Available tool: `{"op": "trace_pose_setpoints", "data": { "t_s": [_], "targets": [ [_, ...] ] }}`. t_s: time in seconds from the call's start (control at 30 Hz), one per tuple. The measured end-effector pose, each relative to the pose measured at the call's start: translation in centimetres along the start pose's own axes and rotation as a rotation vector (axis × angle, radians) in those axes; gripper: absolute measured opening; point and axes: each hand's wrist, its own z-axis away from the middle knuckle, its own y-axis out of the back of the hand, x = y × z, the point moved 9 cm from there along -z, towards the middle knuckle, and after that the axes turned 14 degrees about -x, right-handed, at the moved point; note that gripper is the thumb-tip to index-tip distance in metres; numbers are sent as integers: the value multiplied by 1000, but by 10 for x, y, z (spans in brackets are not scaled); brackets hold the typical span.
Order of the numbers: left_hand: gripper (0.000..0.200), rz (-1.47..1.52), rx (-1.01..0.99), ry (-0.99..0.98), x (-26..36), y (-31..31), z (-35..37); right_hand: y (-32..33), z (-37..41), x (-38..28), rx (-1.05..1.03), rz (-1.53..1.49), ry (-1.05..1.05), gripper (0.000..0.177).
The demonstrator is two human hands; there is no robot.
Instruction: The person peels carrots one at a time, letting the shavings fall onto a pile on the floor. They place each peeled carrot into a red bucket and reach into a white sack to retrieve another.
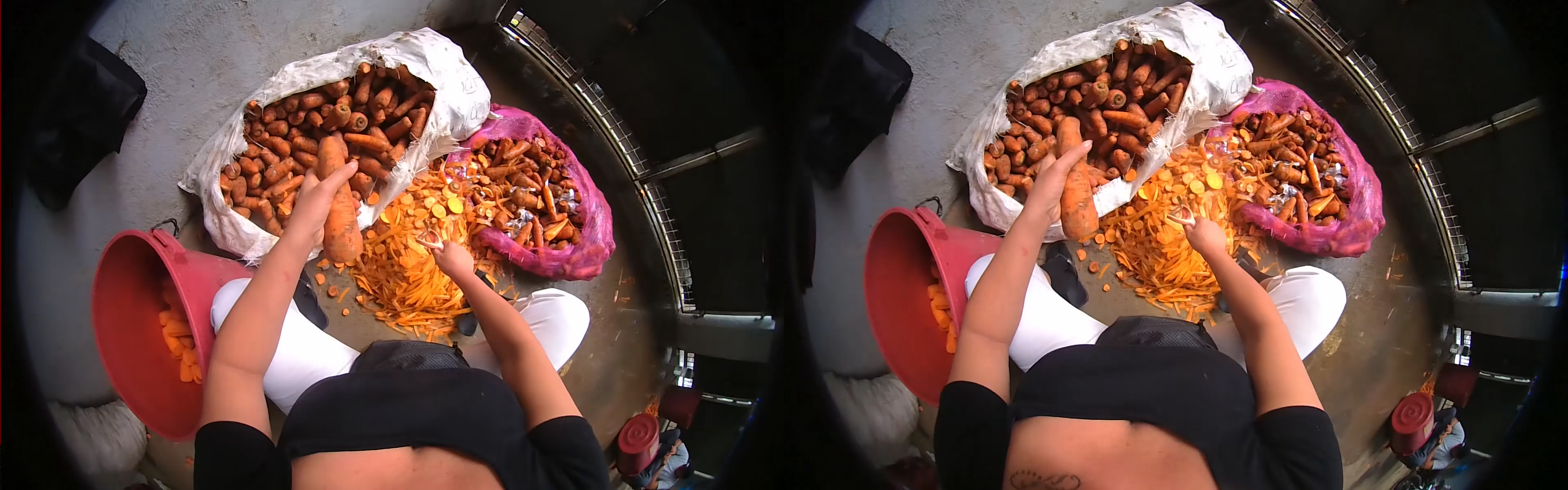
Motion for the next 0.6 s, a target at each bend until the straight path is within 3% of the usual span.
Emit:
{"op": "trace_pose_setpoints", "data": {
  "t_s": [0.13, 0.23, 0.3, 0.33, 0.37, 0.43, 0.53, 0.6],
  "targets": [
    [65, 203, -93, 88, -28, 12, -11, 12, -16, -9, 122, -14, -24, 37],
    [65, 408, -17, 156, -48, 17, -21, 38, -1, -16, 341, -19, 10, 36],
    [58, 451, -13, 134, -45, 8, -21, 48, -17, -14, 126, -171, 5, 36],
    [57, 466, -34, 126, -47, 5, -24, 57, -10, -32, 37, -452, 157, 37],
    [56, 480, -58, 121, -54, 2, -31, 66, -1, -41, -72, -561, 161, 39],
    [50, 535, -128, 235, -70, -13, -36, 88, 28, -80, -92, -725, 458, 52],
    [44, 589, -199, 269, -74, -55, -22, 126, 98, -128, -171, -778, 714, 63],
    [44, 655, -278, 303, -79, -73, -9, 141, 124, -131, -235, -814, 773, 60]
  ]
}}
